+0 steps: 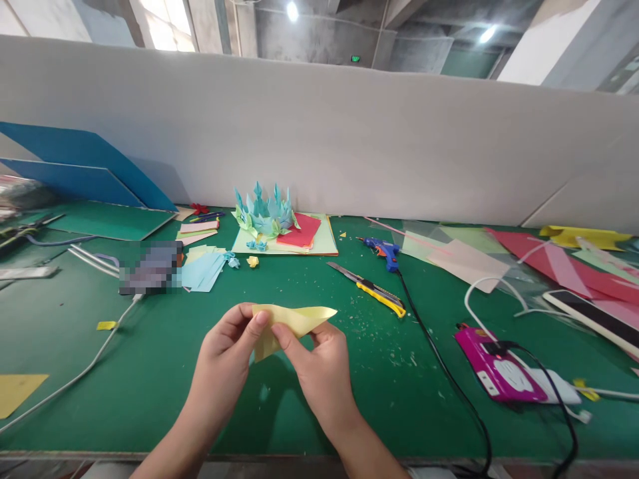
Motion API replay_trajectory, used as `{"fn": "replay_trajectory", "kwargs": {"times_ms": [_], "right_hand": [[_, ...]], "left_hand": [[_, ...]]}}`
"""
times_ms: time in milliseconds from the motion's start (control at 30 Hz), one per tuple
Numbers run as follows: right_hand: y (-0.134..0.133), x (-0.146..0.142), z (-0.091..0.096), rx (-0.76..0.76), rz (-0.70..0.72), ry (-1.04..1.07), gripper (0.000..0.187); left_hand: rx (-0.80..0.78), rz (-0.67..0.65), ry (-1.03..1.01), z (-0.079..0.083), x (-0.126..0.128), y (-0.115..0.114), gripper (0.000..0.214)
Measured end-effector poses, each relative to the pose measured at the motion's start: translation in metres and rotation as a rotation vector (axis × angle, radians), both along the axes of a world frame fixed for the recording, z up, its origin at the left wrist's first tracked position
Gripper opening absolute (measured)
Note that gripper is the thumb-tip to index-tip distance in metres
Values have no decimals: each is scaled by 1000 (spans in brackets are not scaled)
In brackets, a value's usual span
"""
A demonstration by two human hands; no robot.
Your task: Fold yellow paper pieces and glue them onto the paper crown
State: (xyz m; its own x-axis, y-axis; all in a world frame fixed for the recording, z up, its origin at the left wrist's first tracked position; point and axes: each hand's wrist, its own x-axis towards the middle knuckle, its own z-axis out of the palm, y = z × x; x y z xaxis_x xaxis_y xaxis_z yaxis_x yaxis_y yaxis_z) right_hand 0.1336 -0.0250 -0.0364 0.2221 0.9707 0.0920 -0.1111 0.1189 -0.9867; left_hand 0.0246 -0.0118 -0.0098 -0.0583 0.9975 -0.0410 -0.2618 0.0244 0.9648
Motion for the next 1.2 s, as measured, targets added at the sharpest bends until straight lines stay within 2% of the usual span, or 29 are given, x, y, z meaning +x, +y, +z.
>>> {"fn": "replay_trajectory", "kwargs": {"times_ms": [200,400,600,800,967,1100,1200], "right_hand": [[0,-5,1,-7,6,-11,24],[0,-10,1,-30,23,-50,27],[-3,-12,4,-54,55,-64,31],[-7,-12,10,-6,105,-14,33],[-6,-2,14,-19,-26,-30,34],[-3,9,15,21,-171,-86,45],[0,13,12,58,-219,-78,45]], "left_hand": [[24,42,0,-3,4,-3,36],[63,88,83,-8,5,-5,35],[231,185,369,-16,1,-8,20],[350,237,681,-20,-7,-8,13],[451,294,757,-19,-7,-7,9],[413,375,722,-13,0,-10,9],[395,366,707,-9,4,-13,11]]}}
